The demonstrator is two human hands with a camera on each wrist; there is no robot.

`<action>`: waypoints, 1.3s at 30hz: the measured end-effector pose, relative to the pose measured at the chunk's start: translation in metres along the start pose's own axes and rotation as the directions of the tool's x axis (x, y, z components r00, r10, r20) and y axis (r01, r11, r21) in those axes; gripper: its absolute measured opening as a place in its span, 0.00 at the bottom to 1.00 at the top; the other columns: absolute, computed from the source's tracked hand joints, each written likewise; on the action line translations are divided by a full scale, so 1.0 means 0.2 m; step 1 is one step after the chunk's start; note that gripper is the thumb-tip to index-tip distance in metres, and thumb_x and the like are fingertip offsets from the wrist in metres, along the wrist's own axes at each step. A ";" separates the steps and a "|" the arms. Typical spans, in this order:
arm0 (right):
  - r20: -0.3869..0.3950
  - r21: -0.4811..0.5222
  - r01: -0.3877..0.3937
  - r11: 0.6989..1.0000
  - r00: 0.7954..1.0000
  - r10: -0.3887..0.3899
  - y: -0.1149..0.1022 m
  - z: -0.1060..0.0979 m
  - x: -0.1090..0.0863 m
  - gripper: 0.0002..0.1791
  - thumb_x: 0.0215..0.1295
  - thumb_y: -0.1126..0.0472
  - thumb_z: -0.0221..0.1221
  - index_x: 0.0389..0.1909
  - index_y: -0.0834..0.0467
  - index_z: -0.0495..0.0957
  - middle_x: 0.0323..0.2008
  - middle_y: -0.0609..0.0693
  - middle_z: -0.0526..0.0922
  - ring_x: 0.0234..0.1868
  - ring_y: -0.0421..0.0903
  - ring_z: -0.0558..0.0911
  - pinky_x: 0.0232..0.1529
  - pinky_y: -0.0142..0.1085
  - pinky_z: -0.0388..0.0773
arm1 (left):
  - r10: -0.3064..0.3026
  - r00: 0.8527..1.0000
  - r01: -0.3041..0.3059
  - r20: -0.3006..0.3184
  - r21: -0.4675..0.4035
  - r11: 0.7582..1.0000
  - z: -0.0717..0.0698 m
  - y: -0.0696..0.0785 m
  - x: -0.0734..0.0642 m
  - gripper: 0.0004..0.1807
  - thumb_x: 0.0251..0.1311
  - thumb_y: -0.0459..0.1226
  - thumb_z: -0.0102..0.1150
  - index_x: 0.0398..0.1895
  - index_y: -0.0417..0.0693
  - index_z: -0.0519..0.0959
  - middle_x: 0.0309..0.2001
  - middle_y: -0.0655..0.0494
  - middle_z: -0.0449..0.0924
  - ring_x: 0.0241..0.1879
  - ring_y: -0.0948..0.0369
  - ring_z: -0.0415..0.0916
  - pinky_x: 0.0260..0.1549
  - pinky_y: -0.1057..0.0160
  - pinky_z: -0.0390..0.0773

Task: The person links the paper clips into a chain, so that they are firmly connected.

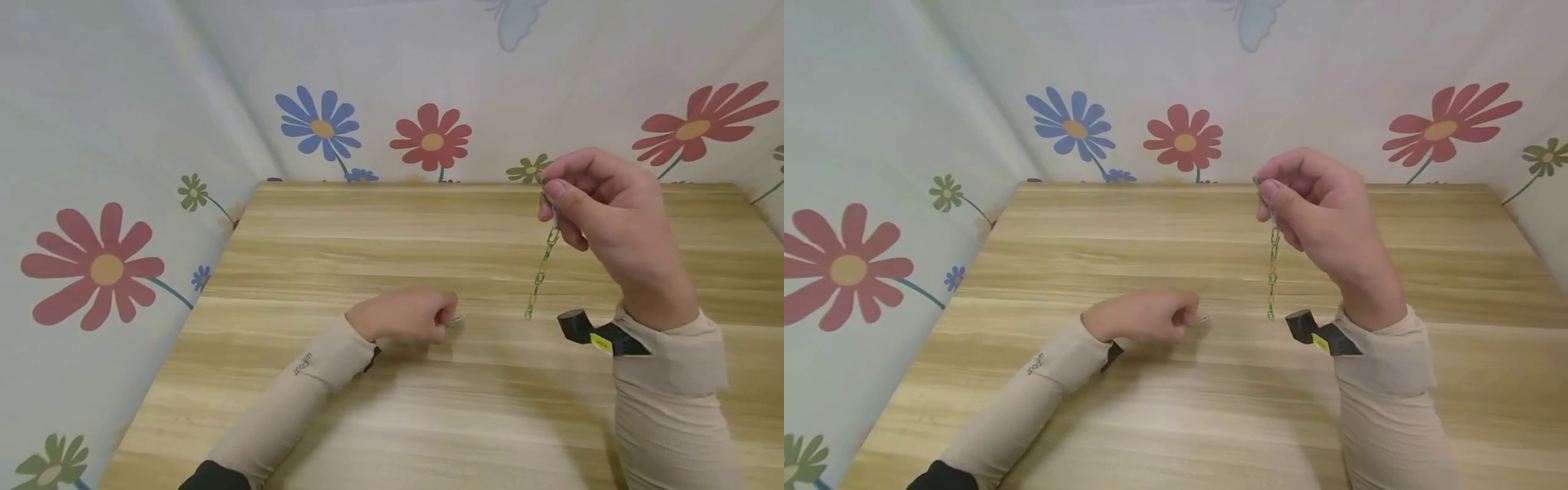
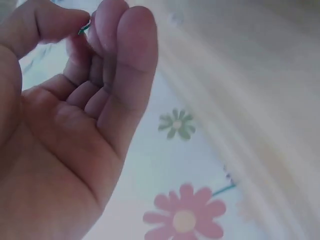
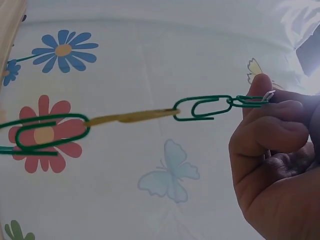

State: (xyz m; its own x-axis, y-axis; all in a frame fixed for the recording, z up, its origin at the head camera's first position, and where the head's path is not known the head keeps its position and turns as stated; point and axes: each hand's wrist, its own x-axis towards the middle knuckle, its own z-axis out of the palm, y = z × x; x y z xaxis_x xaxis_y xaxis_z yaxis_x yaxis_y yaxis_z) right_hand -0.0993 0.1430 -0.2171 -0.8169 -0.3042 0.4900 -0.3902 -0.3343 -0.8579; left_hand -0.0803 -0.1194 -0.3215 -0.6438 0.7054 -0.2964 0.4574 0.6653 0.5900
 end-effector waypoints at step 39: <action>0.211 -0.283 -0.251 0.926 0.925 0.316 0.11 0.36 -0.04 0.05 0.68 0.73 0.55 0.43 0.67 0.73 0.26 0.61 0.79 0.16 0.47 0.70 0.13 0.34 0.66 | 0.366 0.501 -0.605 -0.784 -0.015 0.796 -0.26 0.19 -0.28 0.13 0.58 0.18 0.61 0.44 0.32 0.72 0.38 0.44 0.78 0.36 0.55 0.81 0.41 0.57 0.83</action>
State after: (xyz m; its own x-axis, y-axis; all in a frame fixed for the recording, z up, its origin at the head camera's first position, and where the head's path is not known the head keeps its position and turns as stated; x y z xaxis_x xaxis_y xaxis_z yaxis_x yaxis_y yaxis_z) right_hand -0.0713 0.0738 -0.2282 -0.7890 -0.5755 0.2151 -0.2760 0.0191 -0.9610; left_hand -0.0591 -0.1460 -0.2436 -0.6363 0.4053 0.6564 0.7444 0.0992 0.6603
